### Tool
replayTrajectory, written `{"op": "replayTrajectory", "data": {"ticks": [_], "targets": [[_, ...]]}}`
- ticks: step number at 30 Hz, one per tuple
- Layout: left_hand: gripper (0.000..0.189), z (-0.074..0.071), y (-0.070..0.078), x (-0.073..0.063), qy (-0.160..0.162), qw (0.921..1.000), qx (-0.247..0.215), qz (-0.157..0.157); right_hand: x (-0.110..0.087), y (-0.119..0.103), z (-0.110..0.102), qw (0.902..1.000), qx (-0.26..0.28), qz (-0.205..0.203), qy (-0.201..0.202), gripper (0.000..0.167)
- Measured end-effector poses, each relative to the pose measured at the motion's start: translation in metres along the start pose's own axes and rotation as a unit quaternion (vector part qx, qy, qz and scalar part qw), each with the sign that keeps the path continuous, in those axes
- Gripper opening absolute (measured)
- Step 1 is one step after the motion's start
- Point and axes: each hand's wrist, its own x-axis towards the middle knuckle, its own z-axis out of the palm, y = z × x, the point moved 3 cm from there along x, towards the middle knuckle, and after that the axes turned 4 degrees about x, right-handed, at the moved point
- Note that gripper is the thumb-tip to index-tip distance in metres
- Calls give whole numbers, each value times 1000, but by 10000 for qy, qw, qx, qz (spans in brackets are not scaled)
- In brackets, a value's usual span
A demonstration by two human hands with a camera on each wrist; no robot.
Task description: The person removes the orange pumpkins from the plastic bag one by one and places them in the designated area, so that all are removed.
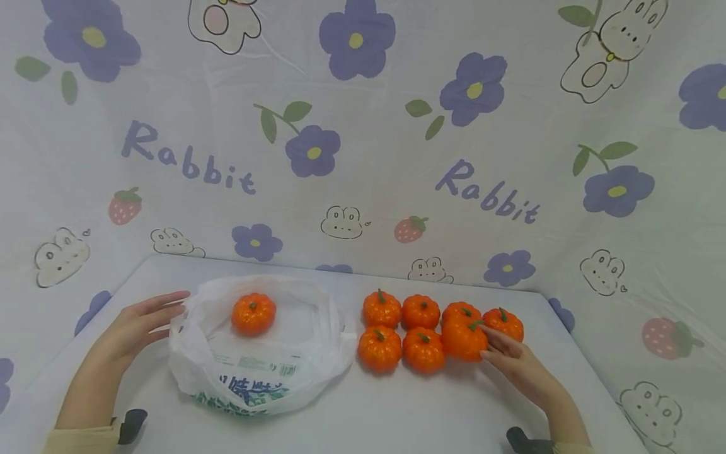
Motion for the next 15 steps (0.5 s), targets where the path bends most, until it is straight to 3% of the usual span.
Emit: {"op": "replayTrajectory", "data": {"ticks": [10,15], "targets": [[67,-1,2,-1,-52,9999,-91,48,-1,14,-5,9986,-264,394,214,75],[68,0,0,1,-61,9999,-77,66,1,13,-2,9981,-377,404,284,77]]}}
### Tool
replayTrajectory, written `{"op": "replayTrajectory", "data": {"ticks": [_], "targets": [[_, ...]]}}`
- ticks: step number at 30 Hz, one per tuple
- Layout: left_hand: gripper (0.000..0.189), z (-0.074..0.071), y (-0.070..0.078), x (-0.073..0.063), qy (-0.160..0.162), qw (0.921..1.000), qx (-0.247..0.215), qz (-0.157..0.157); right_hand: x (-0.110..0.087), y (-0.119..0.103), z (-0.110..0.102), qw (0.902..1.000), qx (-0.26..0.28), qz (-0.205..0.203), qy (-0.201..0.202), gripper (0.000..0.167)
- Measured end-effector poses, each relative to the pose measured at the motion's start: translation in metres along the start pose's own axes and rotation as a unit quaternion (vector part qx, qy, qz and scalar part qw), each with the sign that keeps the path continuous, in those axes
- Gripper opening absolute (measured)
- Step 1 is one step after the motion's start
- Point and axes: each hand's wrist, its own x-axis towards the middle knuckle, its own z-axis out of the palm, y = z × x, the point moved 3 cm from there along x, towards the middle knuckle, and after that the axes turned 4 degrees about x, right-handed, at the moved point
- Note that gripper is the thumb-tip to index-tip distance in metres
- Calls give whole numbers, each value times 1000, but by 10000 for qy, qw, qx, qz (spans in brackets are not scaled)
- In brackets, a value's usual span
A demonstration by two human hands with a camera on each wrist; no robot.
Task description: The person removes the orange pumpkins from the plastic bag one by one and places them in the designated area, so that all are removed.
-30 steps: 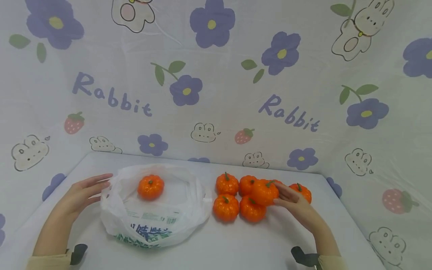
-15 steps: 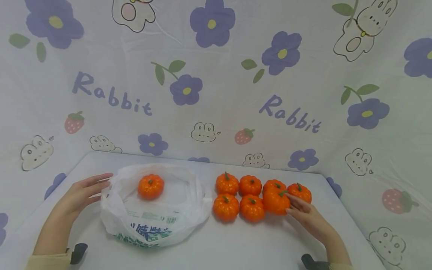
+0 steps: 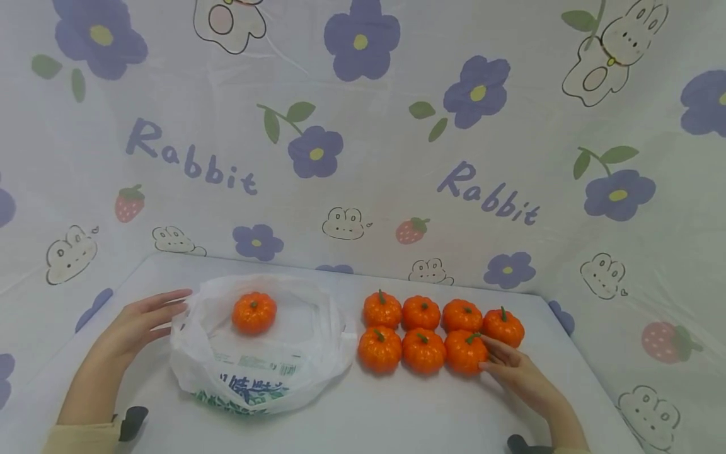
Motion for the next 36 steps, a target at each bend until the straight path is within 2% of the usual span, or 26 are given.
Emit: {"op": "replayTrajectory", "data": {"ticks": [6,15,28,36], "targets": [[67,0,0,2,-11,10000,20,56,2,-4,4,9998,134,-82,107,77],[67,1,2,-1,0,9999,90,101,8,-22,9,9963,278,-697,427,65],[68,5,4,0,19,10000,-37,87,24,-75,36,9854,683,-1214,976,72],[70,7,3,1,-48,9998,-207,10,36,-102,56,9808,911,-1457,923,69]]}}
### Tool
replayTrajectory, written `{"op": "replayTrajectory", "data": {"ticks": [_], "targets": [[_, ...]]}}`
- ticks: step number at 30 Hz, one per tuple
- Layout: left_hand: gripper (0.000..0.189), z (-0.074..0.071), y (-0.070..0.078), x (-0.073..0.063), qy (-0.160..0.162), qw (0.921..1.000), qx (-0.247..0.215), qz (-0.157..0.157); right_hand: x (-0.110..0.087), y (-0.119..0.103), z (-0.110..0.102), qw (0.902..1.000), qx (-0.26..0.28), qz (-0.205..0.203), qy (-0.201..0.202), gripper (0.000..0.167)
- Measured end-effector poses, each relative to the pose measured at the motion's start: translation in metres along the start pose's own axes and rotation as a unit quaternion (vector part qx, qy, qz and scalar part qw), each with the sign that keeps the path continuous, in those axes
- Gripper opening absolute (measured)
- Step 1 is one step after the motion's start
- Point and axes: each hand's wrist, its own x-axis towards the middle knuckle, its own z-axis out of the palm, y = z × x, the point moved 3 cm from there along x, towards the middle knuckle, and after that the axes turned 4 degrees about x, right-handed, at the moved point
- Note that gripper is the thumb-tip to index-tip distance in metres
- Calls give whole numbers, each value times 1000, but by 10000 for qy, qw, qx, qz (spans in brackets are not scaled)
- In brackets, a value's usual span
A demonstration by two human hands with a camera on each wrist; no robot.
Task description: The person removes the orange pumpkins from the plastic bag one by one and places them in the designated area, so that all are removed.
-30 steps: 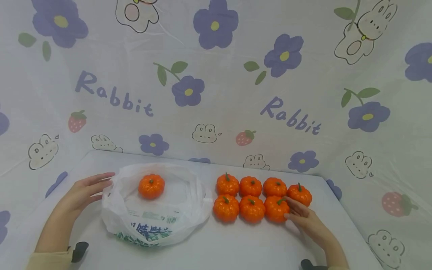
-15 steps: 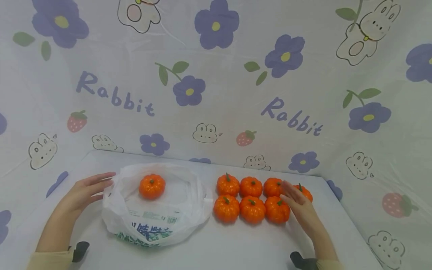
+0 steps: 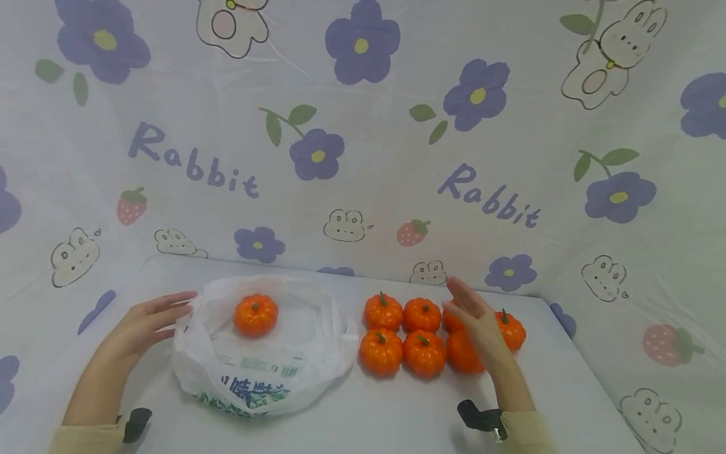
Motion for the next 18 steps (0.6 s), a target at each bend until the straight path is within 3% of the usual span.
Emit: {"op": "replayTrajectory", "data": {"ticks": [18], "targets": [[70,-1,2,-1,1,10000,90,-39,18,-21,87,9951,685,-42,-711,62]]}}
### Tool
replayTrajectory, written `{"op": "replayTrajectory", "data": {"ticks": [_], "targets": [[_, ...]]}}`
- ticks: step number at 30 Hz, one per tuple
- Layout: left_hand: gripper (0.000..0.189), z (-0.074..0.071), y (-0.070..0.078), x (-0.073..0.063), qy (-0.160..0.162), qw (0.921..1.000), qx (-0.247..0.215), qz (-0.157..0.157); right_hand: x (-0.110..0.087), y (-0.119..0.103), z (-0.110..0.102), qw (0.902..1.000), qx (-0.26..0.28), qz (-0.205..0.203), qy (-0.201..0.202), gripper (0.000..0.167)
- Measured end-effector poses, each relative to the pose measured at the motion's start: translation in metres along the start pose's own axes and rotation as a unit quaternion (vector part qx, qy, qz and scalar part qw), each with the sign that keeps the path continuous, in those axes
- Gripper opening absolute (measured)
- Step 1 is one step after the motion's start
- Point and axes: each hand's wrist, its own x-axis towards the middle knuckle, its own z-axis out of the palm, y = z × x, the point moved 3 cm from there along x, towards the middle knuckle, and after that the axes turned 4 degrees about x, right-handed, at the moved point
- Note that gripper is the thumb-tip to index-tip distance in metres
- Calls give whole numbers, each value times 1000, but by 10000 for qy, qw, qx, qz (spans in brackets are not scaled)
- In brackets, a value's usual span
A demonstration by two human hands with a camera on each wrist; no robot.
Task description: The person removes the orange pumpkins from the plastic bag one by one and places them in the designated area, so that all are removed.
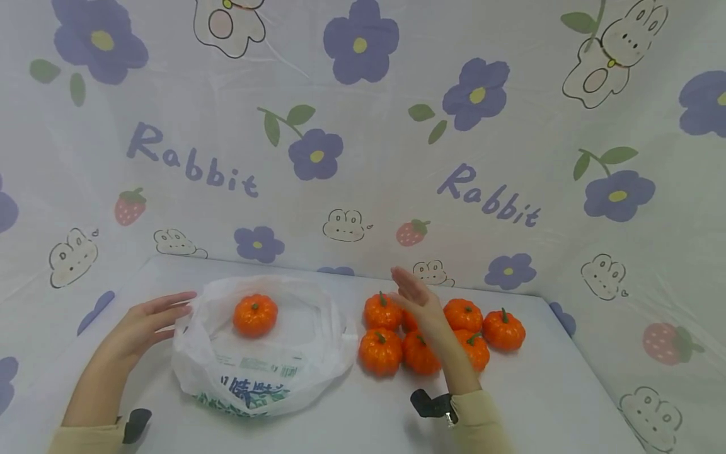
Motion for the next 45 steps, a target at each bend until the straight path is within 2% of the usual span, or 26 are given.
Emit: {"op": "replayTrajectory", "data": {"ticks": [6,9,15,21,25,33,40,45], "targets": [[70,0,1,-1,32,9999,150,35,5,4,29,9997,-199,89,-121,56],[70,0,0,-1,43,9998,165,40,9,5,42,9993,-201,-33,-309,57],[69,0,0,-1,25,10000,59,30,18,12,67,9984,128,-19,-556,62],[69,0,-1,-1,9,10000,82,31,21,14,87,9962,166,-219,-831,63],[70,-1,-2,-1,-37,10000,47,38,20,11,97,9960,189,-263,-835,63],[69,-2,-3,1,-11,9999,116,49,22,13,117,9948,106,-96,-1008,61],[67,-3,-5,2,-1,9997,220,50,26,31,139,9944,17,175,-1041,61],[67,-3,-3,2,10,9997,236,41,28,41,154,9928,41,182,-1182,62]]}}
